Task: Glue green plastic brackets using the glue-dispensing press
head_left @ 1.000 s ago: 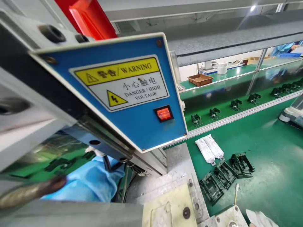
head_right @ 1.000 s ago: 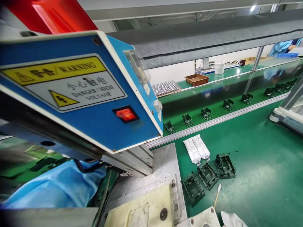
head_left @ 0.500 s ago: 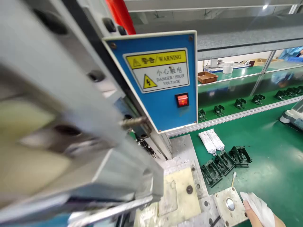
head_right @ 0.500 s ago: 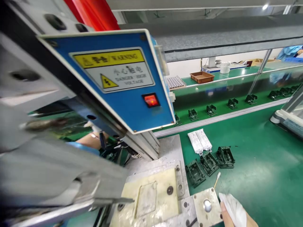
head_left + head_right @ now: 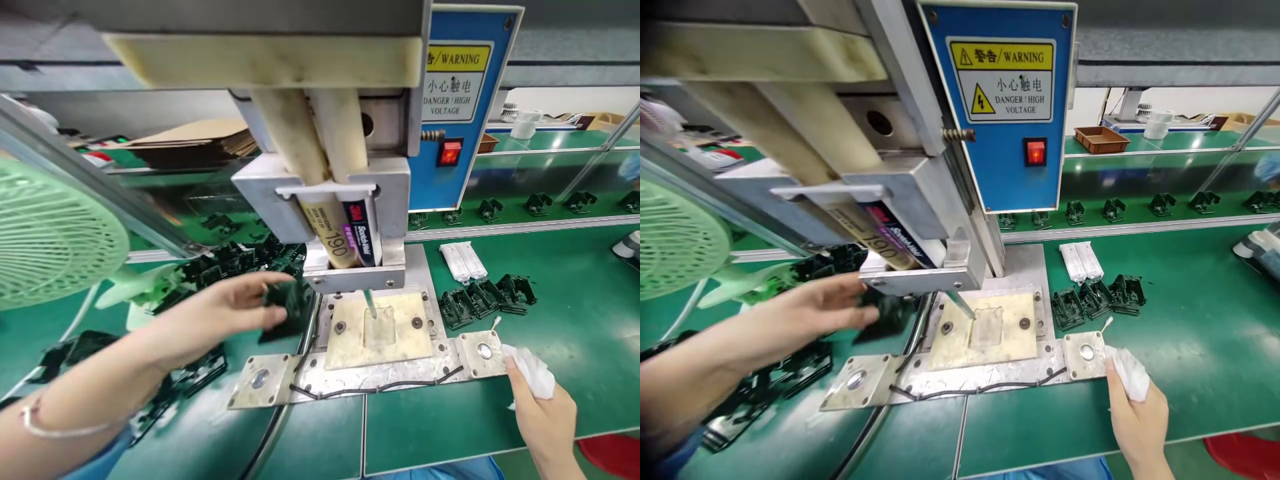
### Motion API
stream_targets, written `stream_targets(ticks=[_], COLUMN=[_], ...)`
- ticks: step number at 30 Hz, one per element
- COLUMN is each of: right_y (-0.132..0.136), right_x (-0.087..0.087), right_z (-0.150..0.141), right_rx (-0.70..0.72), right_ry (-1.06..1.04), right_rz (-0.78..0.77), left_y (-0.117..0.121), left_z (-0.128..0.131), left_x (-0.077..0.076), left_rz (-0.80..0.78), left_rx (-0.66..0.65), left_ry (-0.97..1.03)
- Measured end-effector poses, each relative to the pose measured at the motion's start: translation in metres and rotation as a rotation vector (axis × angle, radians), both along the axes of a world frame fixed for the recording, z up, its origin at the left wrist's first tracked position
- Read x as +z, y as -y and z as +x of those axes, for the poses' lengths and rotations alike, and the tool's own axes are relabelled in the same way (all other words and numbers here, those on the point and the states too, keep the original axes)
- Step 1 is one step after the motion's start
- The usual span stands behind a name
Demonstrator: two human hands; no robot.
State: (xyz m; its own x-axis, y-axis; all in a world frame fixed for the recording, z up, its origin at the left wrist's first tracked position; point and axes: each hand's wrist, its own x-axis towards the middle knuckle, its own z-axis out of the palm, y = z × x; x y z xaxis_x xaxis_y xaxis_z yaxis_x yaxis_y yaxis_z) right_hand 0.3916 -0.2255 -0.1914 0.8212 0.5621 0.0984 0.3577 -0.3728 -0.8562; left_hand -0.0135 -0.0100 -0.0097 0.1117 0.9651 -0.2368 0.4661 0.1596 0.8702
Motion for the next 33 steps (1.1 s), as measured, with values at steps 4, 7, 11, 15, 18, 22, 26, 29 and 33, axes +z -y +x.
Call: stream_targets(ticks=[4, 7, 11, 15, 18, 22, 26, 29, 33], right_y=[-0.002, -0.002, -0.001, -0.001, -0.001, 0.002, -0.001, -0.013, -0.027], right_x=[0.006, 0.008, 0.006, 0.006, 0.005, 0.004, 0.020, 0.044, 0.062], right_z=[-0.008, -0.009, -0.006, -0.006, -0.006, -0.003, -0.007, -0.019, -0.026], right_rx=[-0.064, -0.090, -0.111, -0.107, -0.111, -0.115, -0.148, -0.133, -0.106], right_ry=[0.015, 0.001, -0.086, -0.162, -0.121, -0.112, -0.168, -0.219, -0.308], right_rz=[-0.017, -0.019, -0.059, -0.067, -0.061, -0.082, -0.172, -0.204, -0.232], left_y=[0.040, 0.050, 0.031, 0.014, 0.014, 0.020, 0.027, 0.037, 0.057], left_z=[0.028, 0.062, 0.091, 0.097, 0.096, 0.086, 0.051, 0.013, -0.023], left_x=[-0.019, -0.027, -0.033, -0.051, -0.069, -0.074, -0.055, -0.045, -0.059], left_rz=[-0.498, -0.513, -0.437, -0.244, -0.077, 0.200, 0.416, 0.360, -0.020], left_rx=[-0.395, -0.411, -0.396, -0.426, -0.441, -0.532, -0.505, -0.243, -0.030], left_ry=[0.227, 0.289, 0.355, 0.317, 0.202, -0.112, -0.361, -0.348, -0.154])
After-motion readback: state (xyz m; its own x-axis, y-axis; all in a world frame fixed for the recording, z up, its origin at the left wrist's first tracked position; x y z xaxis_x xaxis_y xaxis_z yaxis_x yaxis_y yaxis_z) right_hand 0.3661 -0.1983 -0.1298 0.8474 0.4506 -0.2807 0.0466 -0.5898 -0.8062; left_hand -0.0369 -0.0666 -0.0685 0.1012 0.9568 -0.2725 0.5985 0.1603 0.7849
